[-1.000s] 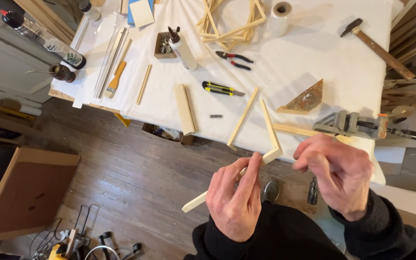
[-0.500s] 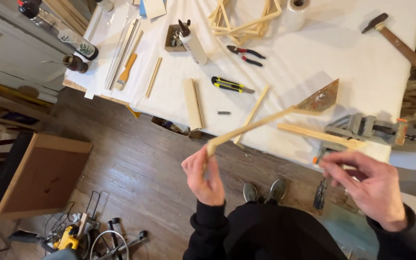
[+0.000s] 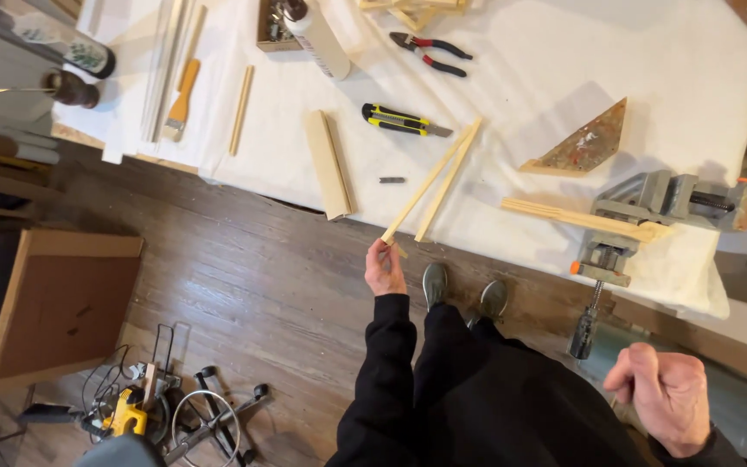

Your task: The person assembles a wooden picture frame at a workbench. They apply wood glue to mitered stick ends, fit the sticks together in a corner clamp vise, tighten the clamp, tap joints with a hammer, and trim excess with a utility knife before removing the finished frame.

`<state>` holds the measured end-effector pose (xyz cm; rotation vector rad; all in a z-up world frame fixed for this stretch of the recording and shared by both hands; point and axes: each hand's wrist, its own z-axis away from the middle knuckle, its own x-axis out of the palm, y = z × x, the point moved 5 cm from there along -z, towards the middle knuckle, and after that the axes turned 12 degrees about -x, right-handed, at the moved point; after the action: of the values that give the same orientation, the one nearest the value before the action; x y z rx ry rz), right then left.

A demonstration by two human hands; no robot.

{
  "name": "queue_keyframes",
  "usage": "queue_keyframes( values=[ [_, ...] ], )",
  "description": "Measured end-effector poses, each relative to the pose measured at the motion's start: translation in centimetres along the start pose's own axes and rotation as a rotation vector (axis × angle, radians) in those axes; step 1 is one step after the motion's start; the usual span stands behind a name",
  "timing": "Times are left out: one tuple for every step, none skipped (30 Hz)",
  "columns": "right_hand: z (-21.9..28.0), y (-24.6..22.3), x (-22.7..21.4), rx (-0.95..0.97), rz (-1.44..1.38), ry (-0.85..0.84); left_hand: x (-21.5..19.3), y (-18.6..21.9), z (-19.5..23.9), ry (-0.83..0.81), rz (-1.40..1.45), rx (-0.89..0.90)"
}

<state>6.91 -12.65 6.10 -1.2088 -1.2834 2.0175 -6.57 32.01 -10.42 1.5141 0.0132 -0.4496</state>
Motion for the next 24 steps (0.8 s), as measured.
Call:
queue_keyframes(
  values=[
    [-0.6, -2.2, 0.6, -0.072, -0.087, -0.084, 0.5, -0.3, -0.2, -0.012, -0.003, -0.006],
    [-1.3, -4.5, 1.2, -0.146, -0.179, -0.164, 0.9, -0.6, -0.5, -0.024, -0.006, -0.013],
    [-1.6, -5.9, 1.7, -0.128, -0.177, -0.164, 0.9, -1.0, -0.2, -0.032, -0.014, -0.026],
    [-2.0, -7.4, 2.3, -0.117, -0.195, -0.202, 0.9, -1.3, 0.1, -0.046, -0.036, -0.036],
    [-2.9, -9.0, 3.0, -0.117, -0.212, -0.230, 1.4, -1.4, -0.3, -0.061, -0.050, -0.034],
    [-2.9, -8.8, 3.6, -0.110, -0.209, -0.222, 1.4, -1.4, -0.4, -0.072, -0.049, -0.036],
    [-2.9, -8.5, 4.2, -0.050, -0.211, -0.242, 1.6, -1.3, -0.5, -0.082, -0.078, -0.021],
    [-2.9, -8.1, 4.8, 0.011, -0.214, -0.262, 1.8, -1.1, -0.6, -0.092, -0.106, -0.005],
    [-3.2, -8.4, 5.3, 0.014, -0.212, -0.259, 1.9, -0.9, -0.5, -0.097, -0.105, -0.008],
    [-3.4, -8.7, 5.9, 0.012, -0.192, -0.266, 1.9, -0.6, -0.4, -0.107, -0.117, 0.013],
    [-3.3, -9.0, 6.6, 0.015, -0.177, -0.274, 1.6, -0.3, -0.1, -0.120, -0.135, 0.032],
    [-3.7, -9.7, 7.3, 0.024, -0.179, -0.271, 1.2, 0.7, -0.3, -0.127, -0.140, 0.028],
    [-4.0, -10.2, 8.0, 0.050, -0.162, -0.290, 1.0, 1.7, -0.3, -0.153, -0.136, 0.032],
    [-4.3, -10.8, 8.7, 0.075, -0.145, -0.310, 0.8, 2.7, -0.3, -0.180, -0.131, 0.034],
    [-4.5, -11.0, 9.2, 0.076, -0.143, -0.306, 0.7, 3.2, -0.4, -0.183, -0.129, 0.035],
    [-4.7, -11.4, 9.7, 0.072, -0.133, -0.328, 0.6, 3.7, -0.6, -0.198, -0.088, 0.035],
    [-5.0, -11.6, 10.3, 0.065, -0.126, -0.354, 0.4, 4.2, -0.9, -0.208, -0.049, 0.036],
    [-5.3, -13.2, 10.8, 0.063, -0.126, -0.356, 0.2, 4.7, -1.4, -0.206, -0.048, 0.038],
    [-5.8, -14.5, 11.0, 0.072, -0.109, -0.273, 0.0, 5.2, -2.1, -0.219, -0.097, 0.086],
    [-6.2, -15.9, 11.2, 0.082, -0.092, -0.190, -0.3, 5.8, -2.8, -0.233, -0.145, 0.135],
    [-5.9, -15.4, 11.5, 0.082, -0.098, -0.190, 0.3, 7.5, -5.2, -0.233, -0.150, 0.139],
    [-5.5, -14.8, 11.2, 0.097, -0.082, -0.089, 1.6, 9.6, -7.1, -0.315, -0.276, 0.277],
    [-4.7, -14.2, 10.7, 0.122, -0.061, 0.009, 2.6, 11.5, -8.3, -0.401, -0.403, 0.409],
    [-3.9, -14.0, 10.7, 0.130, -0.064, 0.007, 4.2, 11.3, -10.7, -0.406, -0.410, 0.405]
  ],
)
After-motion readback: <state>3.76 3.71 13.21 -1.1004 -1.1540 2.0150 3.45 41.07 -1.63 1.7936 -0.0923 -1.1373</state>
